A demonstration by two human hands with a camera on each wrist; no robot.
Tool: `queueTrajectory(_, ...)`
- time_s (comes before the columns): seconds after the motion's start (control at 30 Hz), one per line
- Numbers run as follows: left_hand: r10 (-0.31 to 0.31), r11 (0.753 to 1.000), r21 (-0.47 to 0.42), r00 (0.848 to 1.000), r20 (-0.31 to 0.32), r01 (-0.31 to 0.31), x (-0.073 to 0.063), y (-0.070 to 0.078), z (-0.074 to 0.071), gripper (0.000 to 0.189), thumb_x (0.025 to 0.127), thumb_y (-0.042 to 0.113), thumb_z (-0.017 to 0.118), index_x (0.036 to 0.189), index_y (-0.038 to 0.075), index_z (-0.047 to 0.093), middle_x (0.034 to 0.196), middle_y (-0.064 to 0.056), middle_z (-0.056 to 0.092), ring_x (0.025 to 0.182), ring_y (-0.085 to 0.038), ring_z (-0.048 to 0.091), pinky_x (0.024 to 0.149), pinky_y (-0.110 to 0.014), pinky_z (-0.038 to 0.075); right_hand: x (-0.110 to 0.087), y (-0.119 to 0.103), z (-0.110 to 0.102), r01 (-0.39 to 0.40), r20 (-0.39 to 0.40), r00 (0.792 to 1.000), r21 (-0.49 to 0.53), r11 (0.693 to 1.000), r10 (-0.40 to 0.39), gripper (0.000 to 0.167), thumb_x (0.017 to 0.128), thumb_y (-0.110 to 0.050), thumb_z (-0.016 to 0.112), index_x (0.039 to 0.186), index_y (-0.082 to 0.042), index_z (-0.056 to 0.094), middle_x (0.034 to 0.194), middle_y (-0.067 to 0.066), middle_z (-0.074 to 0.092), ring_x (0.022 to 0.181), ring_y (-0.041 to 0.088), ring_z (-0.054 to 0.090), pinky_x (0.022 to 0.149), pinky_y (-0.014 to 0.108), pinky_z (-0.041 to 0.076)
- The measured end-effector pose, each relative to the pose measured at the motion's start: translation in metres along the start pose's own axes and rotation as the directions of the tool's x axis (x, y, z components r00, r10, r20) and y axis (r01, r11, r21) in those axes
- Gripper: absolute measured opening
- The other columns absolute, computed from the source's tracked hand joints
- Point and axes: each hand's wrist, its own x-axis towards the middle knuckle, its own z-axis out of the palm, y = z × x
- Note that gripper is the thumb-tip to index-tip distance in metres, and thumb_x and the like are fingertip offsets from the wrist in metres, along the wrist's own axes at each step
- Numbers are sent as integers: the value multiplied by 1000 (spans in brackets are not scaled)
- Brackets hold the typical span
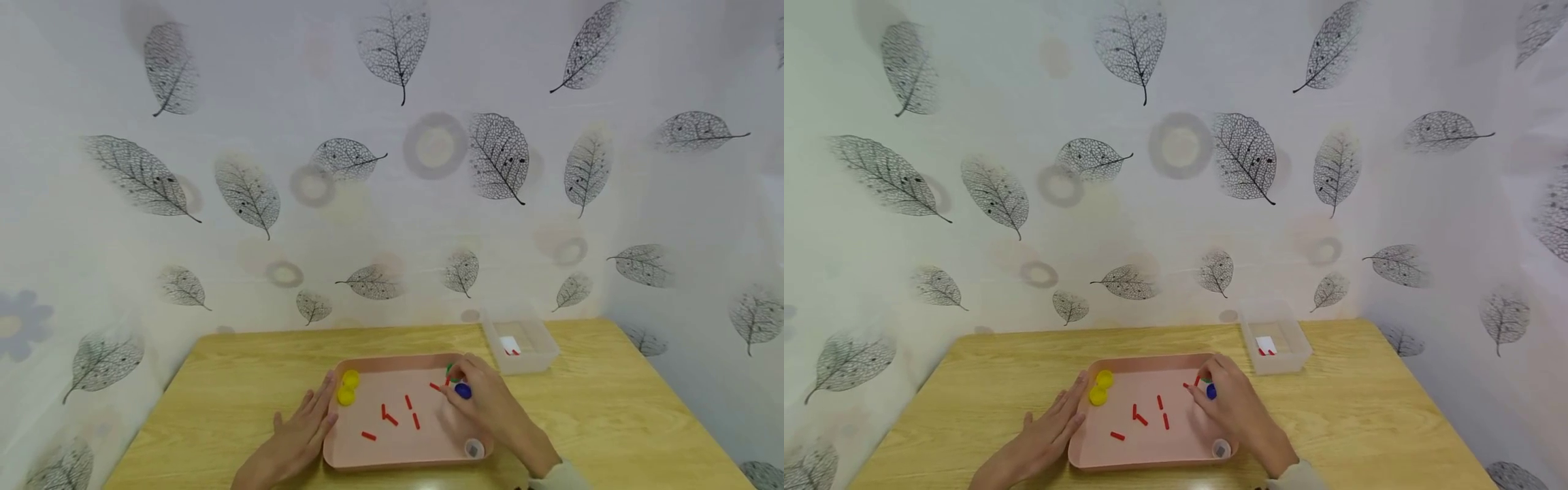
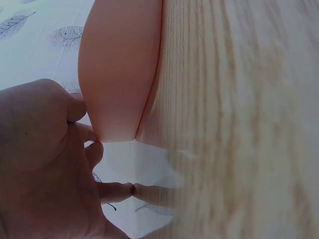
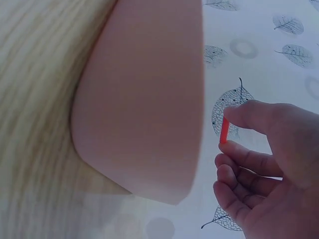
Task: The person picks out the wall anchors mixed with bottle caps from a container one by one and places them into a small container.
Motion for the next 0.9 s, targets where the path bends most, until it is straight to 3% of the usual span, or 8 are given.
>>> queueTrajectory(0.23, -8, 1000, -4, 1000, 7, 8, 0, 0, 0, 64, 112, 46, 31, 167, 24, 7, 172, 3, 7, 153, -44, 20, 97, -91, -1, 4, 7, -10, 62, -91, 994, -10, 998, -63, 28, 80, -9, 88, 86, -14, 62, 87, -10, 54, 77, 4, 51, 65, 22, 52)
queueTrajectory(0.47, -18, 1000, -5, 1000, 3, 18, 0, 0, 0, 64, 112, 48, 31, 167, 25, 8, 172, 3, 9, 153, -44, 21, 96, -91, -1, 9, 10, -21, 52, -109, 993, 7, 999, -50, 23, 84, -11, 86, 90, -13, 65, 92, -3, 62, 86, 18, 63, 74, 39, 58)
queueTrajectory(0.9, -13, 1000, -17, 1000, -1, 13, 1, -1, 1, 64, 112, 49, 31, 167, 25, 8, 172, 4, 8, 153, -42, 21, 96, -91, -2, 20, 27, -38, 138, -245, 957, -85, 987, -155, 23, 80, -5, 87, 93, -5, 68, 89, 1, 62, 80, 18, 60, 67, 34, 56)
